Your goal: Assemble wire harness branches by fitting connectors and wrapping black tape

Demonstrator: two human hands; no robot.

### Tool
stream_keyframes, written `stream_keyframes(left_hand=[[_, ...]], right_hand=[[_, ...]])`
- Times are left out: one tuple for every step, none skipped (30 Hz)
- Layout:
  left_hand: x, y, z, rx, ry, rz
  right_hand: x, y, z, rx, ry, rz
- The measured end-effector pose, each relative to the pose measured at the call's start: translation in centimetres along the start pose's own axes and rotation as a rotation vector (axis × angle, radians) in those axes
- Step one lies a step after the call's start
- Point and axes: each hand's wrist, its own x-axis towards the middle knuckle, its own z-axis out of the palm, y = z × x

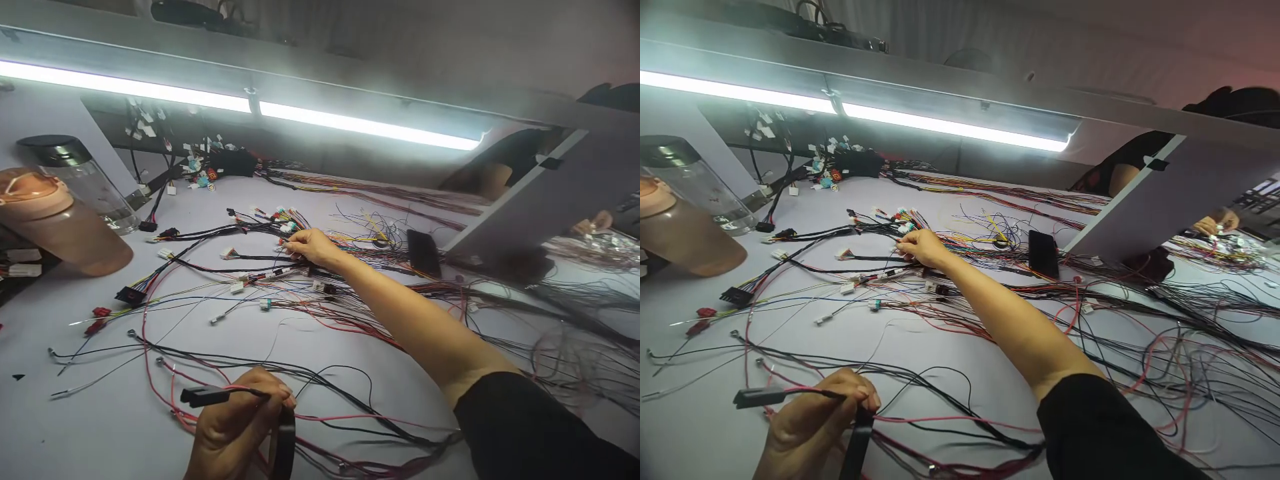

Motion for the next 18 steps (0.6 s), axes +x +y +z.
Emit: stream_keyframes(left_hand=[[0.0,0.0,-0.1,-0.004,-0.014,0.0],[0.1,0.0,-0.2,-0.006,-0.027,-0.003],[0.2,0.0,-0.3,-0.006,-0.029,-0.011],[0.2,0.1,-0.3,-0.004,-0.017,-0.021],[0.3,0.1,-0.3,0.001,-0.003,-0.027],[0.3,0.2,-0.3,0.007,0.013,-0.032],[0.3,0.3,-0.1,0.012,0.031,-0.036],[0.2,0.4,0.0,0.018,0.055,-0.04],[0.2,0.6,0.3,0.027,0.081,-0.047],[0.2,0.8,0.5,0.038,0.108,-0.055],[0.2,0.9,0.8,0.048,0.137,-0.062],[0.2,1.1,1.0,0.058,0.164,-0.065],[0.2,1.1,1.1,0.065,0.183,-0.06],[0.2,1.1,1.1,0.067,0.198,-0.053],[0.3,1.0,1.1,0.064,0.211,-0.046],[0.4,0.9,1.0,0.058,0.219,-0.039],[0.5,0.6,0.7,0.053,0.223,-0.033],[0.5,0.4,0.5,0.054,0.223,-0.027]], right_hand=[[0.1,0.1,-0.1,0.037,0.01,0.011],[0.1,0.1,-0.2,0.067,0.02,0.02],[0.1,0.2,-0.3,0.092,0.026,0.027],[0.1,0.2,-0.3,0.112,0.029,0.032],[0.0,0.3,-0.3,0.126,0.029,0.035],[0.0,0.4,-0.2,0.134,0.026,0.035],[0.0,0.4,-0.2,0.136,0.021,0.034],[0.0,0.4,-0.1,0.133,0.019,0.029],[0.0,0.3,-0.1,0.124,0.019,0.021],[-0.1,0.1,-0.1,0.111,0.027,0.01],[-0.2,-0.1,-0.3,0.095,0.039,-0.002],[-0.6,-0.4,-0.5,0.081,0.056,-0.014],[-1.1,-0.8,-0.8,0.065,0.076,-0.029],[-1.9,-1.2,-1.2,0.049,0.098,-0.048],[-3.0,-1.6,-1.7,0.033,0.117,-0.073],[-4.3,-2.0,-2.0,0.018,0.13,-0.105],[-6.0,-2.4,-2.2,0.002,0.141,-0.144],[-8.0,-2.8,-2.3,-0.015,0.159,-0.188]])
